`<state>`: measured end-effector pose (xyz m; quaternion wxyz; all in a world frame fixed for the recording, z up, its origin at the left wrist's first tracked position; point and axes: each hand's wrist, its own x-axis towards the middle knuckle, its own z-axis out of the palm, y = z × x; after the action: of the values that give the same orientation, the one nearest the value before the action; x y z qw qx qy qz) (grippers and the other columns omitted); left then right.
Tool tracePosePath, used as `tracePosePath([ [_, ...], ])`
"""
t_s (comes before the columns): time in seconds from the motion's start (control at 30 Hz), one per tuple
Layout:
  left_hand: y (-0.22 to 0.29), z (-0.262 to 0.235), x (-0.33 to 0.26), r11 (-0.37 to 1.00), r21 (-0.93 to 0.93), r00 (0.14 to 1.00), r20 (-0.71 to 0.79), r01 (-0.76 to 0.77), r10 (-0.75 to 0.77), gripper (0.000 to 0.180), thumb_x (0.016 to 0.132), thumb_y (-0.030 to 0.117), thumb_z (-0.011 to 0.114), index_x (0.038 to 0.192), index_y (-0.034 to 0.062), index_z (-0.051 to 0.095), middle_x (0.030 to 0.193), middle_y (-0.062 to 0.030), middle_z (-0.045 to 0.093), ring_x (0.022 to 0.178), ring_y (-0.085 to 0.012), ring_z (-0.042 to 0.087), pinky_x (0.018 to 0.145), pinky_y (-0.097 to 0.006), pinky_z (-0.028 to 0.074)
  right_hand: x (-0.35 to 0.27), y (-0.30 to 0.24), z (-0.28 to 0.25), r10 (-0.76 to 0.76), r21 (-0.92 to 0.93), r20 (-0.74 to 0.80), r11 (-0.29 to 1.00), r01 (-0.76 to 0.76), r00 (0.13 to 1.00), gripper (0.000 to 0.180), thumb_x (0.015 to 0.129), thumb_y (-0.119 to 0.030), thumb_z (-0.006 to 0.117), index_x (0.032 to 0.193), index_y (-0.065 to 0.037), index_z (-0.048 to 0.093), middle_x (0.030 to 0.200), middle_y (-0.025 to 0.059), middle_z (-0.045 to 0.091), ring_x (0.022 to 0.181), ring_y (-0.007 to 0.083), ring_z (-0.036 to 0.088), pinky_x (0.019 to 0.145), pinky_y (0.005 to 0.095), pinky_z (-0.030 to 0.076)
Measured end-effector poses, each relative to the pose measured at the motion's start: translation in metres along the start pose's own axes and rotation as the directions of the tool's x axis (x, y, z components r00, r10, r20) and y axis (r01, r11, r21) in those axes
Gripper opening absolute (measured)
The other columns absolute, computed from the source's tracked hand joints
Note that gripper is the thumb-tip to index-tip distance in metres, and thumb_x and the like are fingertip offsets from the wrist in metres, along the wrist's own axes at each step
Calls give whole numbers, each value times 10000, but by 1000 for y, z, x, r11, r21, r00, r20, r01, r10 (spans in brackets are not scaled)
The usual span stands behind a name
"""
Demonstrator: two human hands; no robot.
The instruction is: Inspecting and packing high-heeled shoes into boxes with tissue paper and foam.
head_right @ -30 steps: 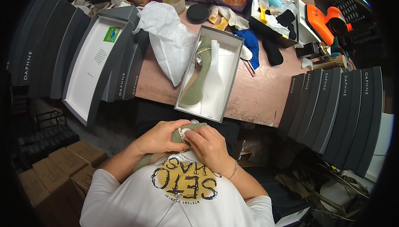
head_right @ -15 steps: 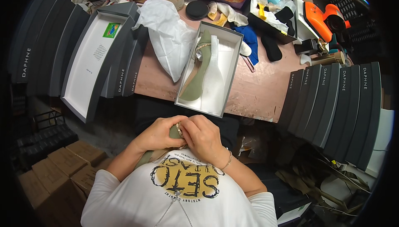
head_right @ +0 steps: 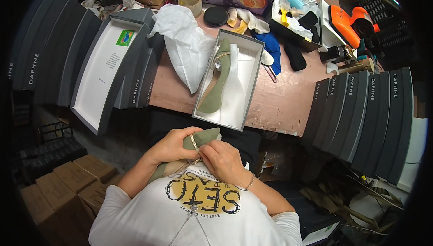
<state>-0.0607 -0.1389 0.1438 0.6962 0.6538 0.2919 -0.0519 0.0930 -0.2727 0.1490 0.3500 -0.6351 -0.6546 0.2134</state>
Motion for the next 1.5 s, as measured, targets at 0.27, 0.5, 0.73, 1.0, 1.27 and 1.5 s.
tracePosePath([
  [0.27, -4, 0, -2, 999, 30, 999, -39, -36, 37, 583, 706, 146, 781, 1226, -9, 569, 934, -144, 706, 840, -160, 679, 762, -285, 526, -4, -6, 0, 11, 3, 50, 1000, -11, 999, 225, 728, -17, 731, 933, -44, 642, 830, 103, 614, 706, 284, 620, 621, 350, 515],
  [0.5, 1, 1, 0, 996, 32, 996, -5, -87, 87, 592, 692, 120, 785, 1228, -16, 572, 1002, -118, 691, 911, -142, 652, 824, -284, 509, 18, -3, 1, -59, -16, -43, 998, 59, 997, 193, 762, -51, 709, 937, -48, 629, 810, 87, 579, 737, 281, 612, 630, 356, 499],
  [0.73, 10, 2, -2, 997, 3, 997, 4, -83, 83, 521, 709, 145, 773, 1163, -20, 578, 929, -174, 693, 836, -243, 702, 740, -322, 531, 19, -3, -13, -36, 29, -40, 999, 38, 999, 178, 764, -55, 702, 928, -45, 634, 812, 79, 579, 750, 275, 615, 645, 359, 504],
  [1.0, 6, 3, -3, 991, 107, 997, -5, -82, 83, 586, 698, 172, 779, 1211, -16, 566, 1030, -179, 677, 936, -248, 681, 829, -325, 518, -10, -5, -7, -3, 38, 29, 999, 2, 1000, 207, 764, -63, 696, 961, -57, 630, 818, 77, 578, 733, 267, 608, 631, 365, 501],
  [1.27, -2, 5, -5, 956, 238, 980, -65, -170, 190, 746, 687, 173, 782, 1331, -49, 477, 1095, -244, 651, 1002, -329, 661, 871, -362, 507, -8, -6, -10, -14, -37, 61, 999, 16, 998, 182, 782, -54, 687, 954, -47, 626, 830, 78, 579, 707, 266, 596, 601, 365, 492],
  [1.5, 1, 10, -8, 948, 250, 975, -49, -199, 218, 813, 690, 190, 781, 1370, -71, 422, 1110, -278, 630, 1020, -365, 646, 882, -372, 498, 16, -9, -13, -19, -38, 73, 999, 22, 997, 232, 738, -10, 709, 959, -37, 644, 867, 101, 614, 759, 279, 623, 633, 361, 512],
])
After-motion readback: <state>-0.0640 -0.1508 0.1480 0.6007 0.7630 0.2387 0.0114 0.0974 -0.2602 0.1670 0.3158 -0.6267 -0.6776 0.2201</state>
